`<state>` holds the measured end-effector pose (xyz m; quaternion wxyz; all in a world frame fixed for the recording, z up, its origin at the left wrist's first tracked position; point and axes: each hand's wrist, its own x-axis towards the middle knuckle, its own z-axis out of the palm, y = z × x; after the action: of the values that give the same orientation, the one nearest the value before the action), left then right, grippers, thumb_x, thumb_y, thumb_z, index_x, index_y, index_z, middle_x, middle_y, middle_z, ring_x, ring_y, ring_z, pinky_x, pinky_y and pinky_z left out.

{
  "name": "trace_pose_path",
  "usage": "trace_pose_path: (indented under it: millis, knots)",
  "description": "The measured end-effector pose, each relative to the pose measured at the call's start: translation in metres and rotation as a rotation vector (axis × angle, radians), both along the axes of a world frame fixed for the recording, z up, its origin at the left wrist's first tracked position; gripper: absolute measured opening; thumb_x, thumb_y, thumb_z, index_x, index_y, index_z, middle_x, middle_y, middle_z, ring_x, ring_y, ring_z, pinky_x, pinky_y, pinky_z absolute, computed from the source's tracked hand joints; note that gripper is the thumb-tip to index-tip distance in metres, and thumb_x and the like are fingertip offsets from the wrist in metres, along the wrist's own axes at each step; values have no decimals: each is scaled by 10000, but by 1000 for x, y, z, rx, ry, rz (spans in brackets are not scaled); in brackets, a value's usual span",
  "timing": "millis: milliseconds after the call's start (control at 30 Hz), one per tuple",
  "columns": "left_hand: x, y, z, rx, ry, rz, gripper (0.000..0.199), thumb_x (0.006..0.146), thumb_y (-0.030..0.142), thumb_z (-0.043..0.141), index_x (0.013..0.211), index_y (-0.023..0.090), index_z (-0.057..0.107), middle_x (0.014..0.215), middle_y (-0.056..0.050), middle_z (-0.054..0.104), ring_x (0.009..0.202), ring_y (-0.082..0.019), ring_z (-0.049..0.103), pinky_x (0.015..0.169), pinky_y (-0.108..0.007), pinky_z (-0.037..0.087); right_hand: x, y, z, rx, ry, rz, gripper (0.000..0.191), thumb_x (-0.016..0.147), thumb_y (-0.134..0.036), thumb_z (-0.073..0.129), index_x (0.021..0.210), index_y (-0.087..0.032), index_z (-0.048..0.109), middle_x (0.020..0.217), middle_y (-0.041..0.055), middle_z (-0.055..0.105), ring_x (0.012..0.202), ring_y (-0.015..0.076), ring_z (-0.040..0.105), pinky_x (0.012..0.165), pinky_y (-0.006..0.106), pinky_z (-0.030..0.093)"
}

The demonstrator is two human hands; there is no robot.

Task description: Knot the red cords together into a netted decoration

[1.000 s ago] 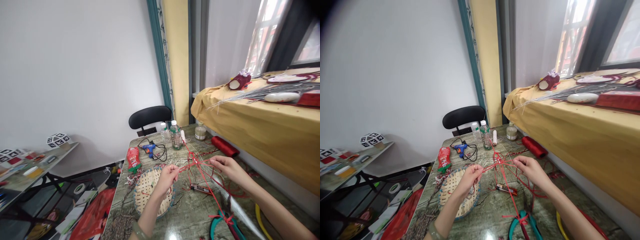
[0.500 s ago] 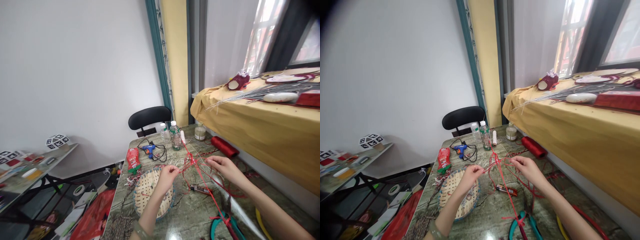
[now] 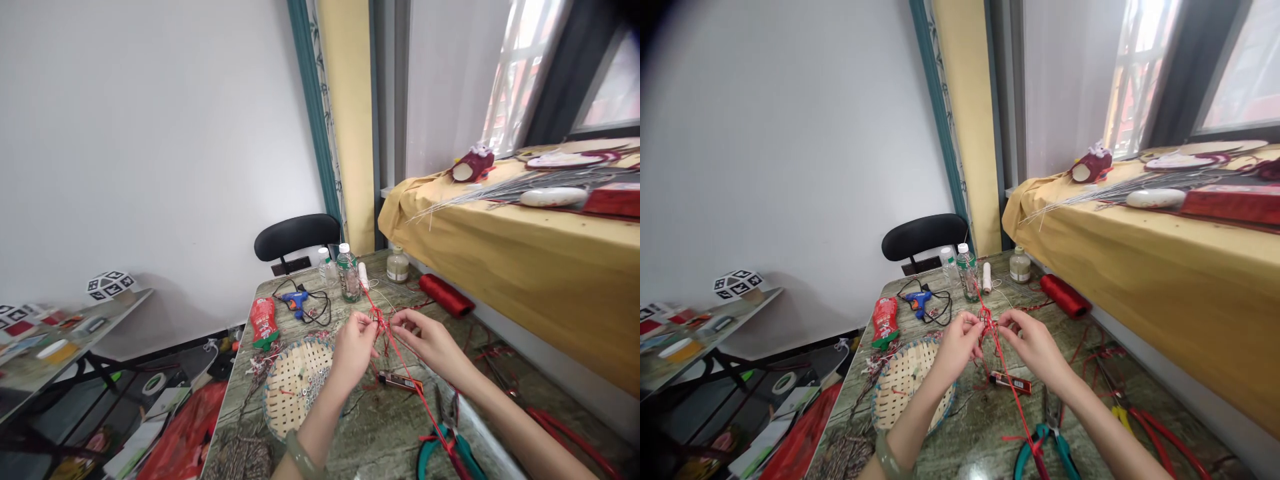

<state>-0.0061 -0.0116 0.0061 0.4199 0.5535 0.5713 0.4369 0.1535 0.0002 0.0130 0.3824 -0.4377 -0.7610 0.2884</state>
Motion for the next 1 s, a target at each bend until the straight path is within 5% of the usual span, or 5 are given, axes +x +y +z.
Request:
trace_pose_path:
  millis: [200, 467, 767, 1000]
  knots:
    - [-1, 1, 7, -149, -164, -90, 218, 652, 330, 561, 754, 139, 551, 660, -28, 596, 441, -64, 442, 402, -178, 360, -8, 7, 3, 14, -47, 5, 130, 737, -306, 504, 778, -199, 567, 740, 28, 596, 642, 162, 521, 597, 264, 394]
    - [0, 3, 7, -103, -194, -41, 124, 605, 232, 570, 690, 142, 568, 570, 17, 479, 496, -72, 421, 416, -168, 359, -9, 7, 18, 126, -222, 74, 86, 726, -232, 517, 783, -211, 579, 783, 17, 572, 659, 143, 524, 624, 248, 395]
    - [-9, 0, 0, -42, -249, -112, 139, 613, 232, 566, 716, 139, 584, 616, 1, 510, 540, -80, 434, 460, -175, 366, -16, 8, 16, 243, -402, 60, 91, 714, -171, 474, 721, -208, 557, 732, 11, 548, 632, 132, 523, 575, 220, 375]
    - [-8, -2, 5, -145, -297, -53, 135, 621, 175, 505, 730, 142, 578, 751, -35, 578, 602, -97, 487, 478, -186, 397, -10, 5, 16, 176, -310, 53, 77, 696, -169, 453, 681, -197, 524, 670, 5, 554, 596, 128, 504, 564, 221, 365]
